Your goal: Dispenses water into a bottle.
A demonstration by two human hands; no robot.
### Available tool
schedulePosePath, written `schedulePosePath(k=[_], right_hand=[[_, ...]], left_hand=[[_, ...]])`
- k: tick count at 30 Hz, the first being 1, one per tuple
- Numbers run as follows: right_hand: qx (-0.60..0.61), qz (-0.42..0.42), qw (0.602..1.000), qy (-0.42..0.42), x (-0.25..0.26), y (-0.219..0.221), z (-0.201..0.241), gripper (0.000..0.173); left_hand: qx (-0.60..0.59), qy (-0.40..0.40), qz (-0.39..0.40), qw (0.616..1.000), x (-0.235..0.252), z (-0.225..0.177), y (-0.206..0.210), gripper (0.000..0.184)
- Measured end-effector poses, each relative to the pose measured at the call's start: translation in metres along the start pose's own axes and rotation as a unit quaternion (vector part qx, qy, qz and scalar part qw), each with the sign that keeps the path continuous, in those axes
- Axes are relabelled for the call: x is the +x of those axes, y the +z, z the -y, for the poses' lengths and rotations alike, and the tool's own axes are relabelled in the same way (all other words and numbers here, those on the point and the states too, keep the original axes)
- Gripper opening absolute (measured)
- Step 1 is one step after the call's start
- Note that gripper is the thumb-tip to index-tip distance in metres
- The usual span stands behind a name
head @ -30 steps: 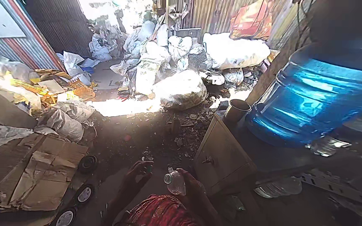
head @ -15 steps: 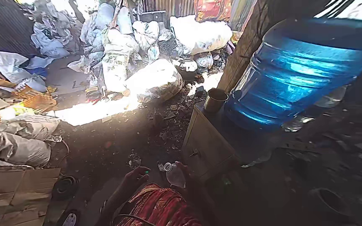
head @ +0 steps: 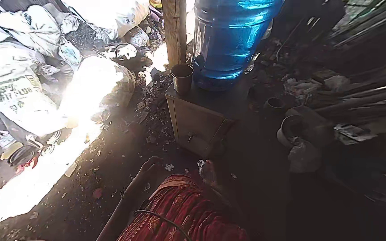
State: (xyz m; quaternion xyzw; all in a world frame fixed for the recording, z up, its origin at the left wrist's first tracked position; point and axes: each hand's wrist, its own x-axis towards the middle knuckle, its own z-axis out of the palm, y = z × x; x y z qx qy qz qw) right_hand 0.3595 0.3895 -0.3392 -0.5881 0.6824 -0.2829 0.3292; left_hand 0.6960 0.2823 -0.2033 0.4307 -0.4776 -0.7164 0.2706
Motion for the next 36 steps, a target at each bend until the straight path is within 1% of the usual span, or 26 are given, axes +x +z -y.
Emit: schedulePosePath(k=[2, 4, 5, 7, 9, 12, 14, 16, 18, 20, 23, 24, 26, 28, 30, 31, 32, 34, 36], right_hand=[[0.007, 0.039, 0.997, 0.071, -0.013, -0.001, 0.028, 0.105], [0.019, 0.068, 0.99, 0.126, -0.016, 0.001, 0.048, 0.104], [0.043, 0.066, 0.988, 0.133, -0.016, 0.008, 0.045, 0.104], [0.092, 0.029, 0.988, 0.118, -0.013, 0.03, 0.027, 0.103], [0.119, 0.01, 0.985, 0.122, -0.002, 0.039, 0.024, 0.099], [0.092, 0.027, 0.988, 0.123, 0.018, 0.035, 0.021, 0.101], [0.057, 0.042, 0.991, 0.109, 0.035, 0.032, 0.006, 0.1], [0.009, 0.07, 0.991, 0.118, 0.056, 0.03, -0.014, 0.099], [-0.03, 0.104, 0.982, 0.155, 0.077, 0.03, -0.038, 0.1], [-0.039, 0.116, 0.973, 0.193, 0.094, 0.031, -0.055, 0.102], [-0.015, 0.134, 0.964, 0.227, 0.111, 0.044, -0.083, 0.105], [-0.016, 0.141, 0.962, 0.235, 0.116, 0.05, -0.092, 0.103], [-0.005, 0.156, 0.954, 0.257, 0.125, 0.06, -0.101, 0.098], [0.016, 0.17, 0.945, 0.28, 0.134, 0.067, -0.106, 0.094], [0.038, 0.177, 0.941, 0.287, 0.145, 0.076, -0.113, 0.092], [0.044, 0.179, 0.94, 0.288, 0.151, 0.082, -0.119, 0.092], [0.046, 0.177, 0.94, 0.286, 0.156, 0.088, -0.124, 0.091], [0.045, 0.165, 0.945, 0.28, 0.169, 0.103, -0.138, 0.09], [0.051, 0.147, 0.95, 0.272, 0.178, 0.122, -0.151, 0.092]], left_hand=[[-0.073, -0.057, 0.0, 0.996, 0.015, 0.005, -0.011, 0.023], [-0.116, -0.104, -0.018, 0.988, 0.036, 0.017, -0.017, 0.016], [-0.119, -0.12, -0.019, 0.985, 0.045, 0.024, -0.019, 0.016], [-0.105, -0.147, -0.009, 0.984, 0.061, 0.035, -0.021, 0.016], [-0.094, -0.17, 0.011, 0.981, 0.077, 0.035, -0.018, 0.017], [-0.089, -0.182, 0.04, 0.978, 0.1, 0.033, -0.013, 0.02], [-0.101, -0.187, 0.051, 0.976, 0.116, 0.034, -0.009, 0.022], [-0.101, -0.192, 0.046, 0.975, 0.133, 0.035, -0.002, 0.022], [-0.051, -0.198, 0.011, 0.979, 0.149, 0.037, 0.01, 0.02], [0.044, -0.187, -0.001, 0.981, 0.166, 0.045, 0.021, 0.019], [0.172, -0.176, 0.035, 0.969, 0.198, 0.056, 0.03, 0.028], [0.207, -0.171, 0.04, 0.962, 0.212, 0.064, 0.032, 0.029], [0.307, -0.171, 0.055, 0.935, 0.236, 0.069, 0.038, 0.036], [0.417, -0.185, 0.08, 0.886, 0.264, 0.064, 0.054, 0.043], [0.515, -0.172, 0.09, 0.835, 0.291, 0.071, 0.059, 0.046], [0.552, -0.165, 0.105, 0.811, 0.305, 0.076, 0.057, 0.052], [0.576, -0.162, 0.115, 0.793, 0.317, 0.081, 0.055, 0.058], [0.607, -0.146, 0.128, 0.771, 0.338, 0.093, 0.048, 0.066], [0.63, -0.143, 0.133, 0.751, 0.352, 0.106, 0.044, 0.068]])
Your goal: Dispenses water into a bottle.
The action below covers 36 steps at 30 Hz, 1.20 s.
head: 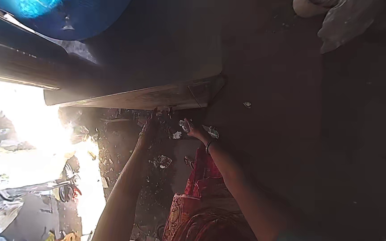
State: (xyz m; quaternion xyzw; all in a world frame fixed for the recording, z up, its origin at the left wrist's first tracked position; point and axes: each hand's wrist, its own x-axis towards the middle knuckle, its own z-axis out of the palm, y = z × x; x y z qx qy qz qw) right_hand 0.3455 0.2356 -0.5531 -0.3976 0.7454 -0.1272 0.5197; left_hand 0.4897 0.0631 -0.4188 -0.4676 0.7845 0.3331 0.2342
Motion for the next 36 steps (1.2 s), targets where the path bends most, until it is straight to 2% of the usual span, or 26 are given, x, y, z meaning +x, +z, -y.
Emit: schedulePosePath(k=[4, 6, 8, 11, 16, 19, 25, 30, 36], right_hand=[[0.008, -0.053, 0.998, -0.036, 0.034, 0.023, -0.006, 0.096], [0.018, -0.078, 0.995, -0.051, 0.044, 0.029, -0.004, 0.098], [0.018, -0.067, 0.996, -0.054, 0.055, 0.029, 0.003, 0.099], [0.04, -0.077, 0.994, -0.071, 0.06, 0.031, 0.008, 0.099], [0.031, -0.1, 0.992, -0.074, 0.065, 0.036, 0.006, 0.097], [0.019, -0.1, 0.993, -0.059, 0.068, 0.038, 0.006, 0.1], [0.058, -0.115, 0.988, -0.082, 0.073, 0.042, 0.003, 0.097], [0.065, -0.102, 0.991, -0.064, 0.069, 0.039, 0.004, 0.098], [0.074, -0.126, 0.986, -0.084, 0.079, 0.051, -0.001, 0.099]], left_hand=[[0.051, -0.006, 0.0, 0.999, 0.033, 0.012, 0.017, 0.048], [0.076, -0.011, -0.003, 0.997, 0.035, 0.01, 0.021, 0.042], [0.089, -0.037, -0.006, 0.995, 0.027, 0.003, 0.021, 0.038], [0.11, -0.065, -0.018, 0.992, 0.018, 0.002, 0.025, 0.038], [0.109, -0.062, -0.036, 0.991, 0.02, 0.006, 0.031, 0.037], [0.089, -0.059, -0.031, 0.994, 0.014, 0.002, 0.03, 0.036], [0.07, -0.059, 0.001, 0.996, 0.002, -0.003, 0.047, 0.038], [0.016, -0.064, -0.016, 0.998, 0.001, -0.003, 0.061, 0.039], [0.014, -0.067, -0.022, 0.997, 0.003, -0.002, 0.065, 0.038]])
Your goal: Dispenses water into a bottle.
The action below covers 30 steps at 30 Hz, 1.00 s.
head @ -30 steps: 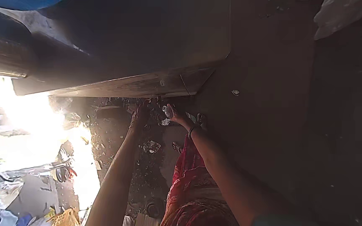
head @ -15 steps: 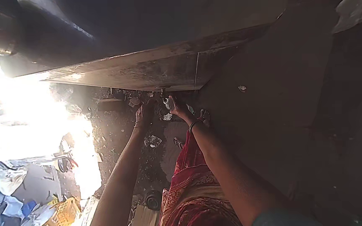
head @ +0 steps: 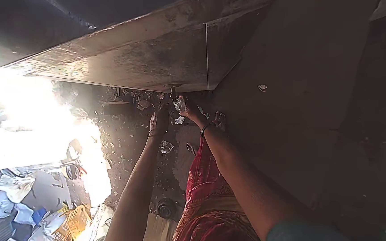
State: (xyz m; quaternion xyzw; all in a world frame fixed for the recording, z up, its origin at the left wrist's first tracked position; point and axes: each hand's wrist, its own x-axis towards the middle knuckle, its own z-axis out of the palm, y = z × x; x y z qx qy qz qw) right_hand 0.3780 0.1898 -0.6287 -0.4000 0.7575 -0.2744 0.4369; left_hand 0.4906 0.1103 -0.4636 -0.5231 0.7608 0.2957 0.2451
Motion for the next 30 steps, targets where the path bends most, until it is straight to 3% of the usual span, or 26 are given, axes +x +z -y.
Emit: schedulePosePath(k=[30], right_hand=[[0.044, -0.027, 0.998, -0.035, 0.007, 0.009, -0.01, 0.101]], left_hand=[[-0.012, -0.013, -0.01, 1.0, 0.001, -0.001, 0.005, 0.038]])
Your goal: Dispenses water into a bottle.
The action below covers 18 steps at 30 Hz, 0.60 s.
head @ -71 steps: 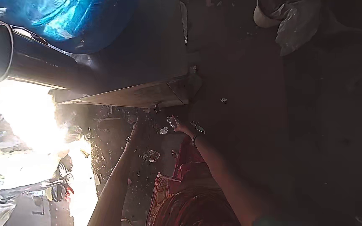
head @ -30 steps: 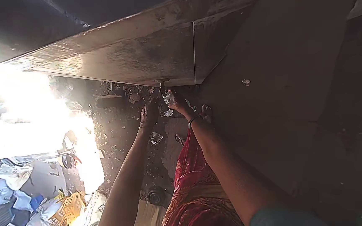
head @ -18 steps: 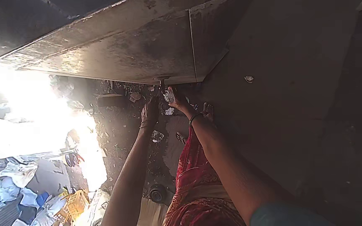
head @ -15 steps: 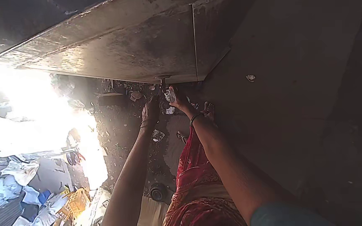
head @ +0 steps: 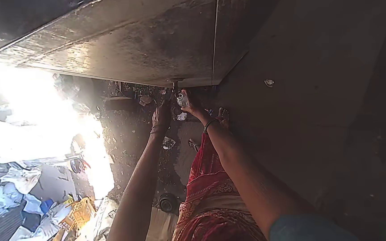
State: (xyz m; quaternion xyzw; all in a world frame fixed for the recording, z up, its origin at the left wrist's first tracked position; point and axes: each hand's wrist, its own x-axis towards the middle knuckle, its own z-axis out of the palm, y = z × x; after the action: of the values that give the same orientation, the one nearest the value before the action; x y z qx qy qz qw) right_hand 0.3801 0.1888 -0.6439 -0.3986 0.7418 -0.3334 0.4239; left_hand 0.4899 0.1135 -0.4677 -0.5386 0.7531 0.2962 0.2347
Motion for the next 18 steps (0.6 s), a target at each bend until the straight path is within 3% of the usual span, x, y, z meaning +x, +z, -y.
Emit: schedulePosePath(k=[18], right_hand=[[0.029, -0.002, 0.999, -0.016, 0.0004, 0.0024, 0.0031, 0.1]], left_hand=[[0.003, -0.003, -0.008, 1.0, 0.0018, -0.0002, 0.0027, 0.038]])
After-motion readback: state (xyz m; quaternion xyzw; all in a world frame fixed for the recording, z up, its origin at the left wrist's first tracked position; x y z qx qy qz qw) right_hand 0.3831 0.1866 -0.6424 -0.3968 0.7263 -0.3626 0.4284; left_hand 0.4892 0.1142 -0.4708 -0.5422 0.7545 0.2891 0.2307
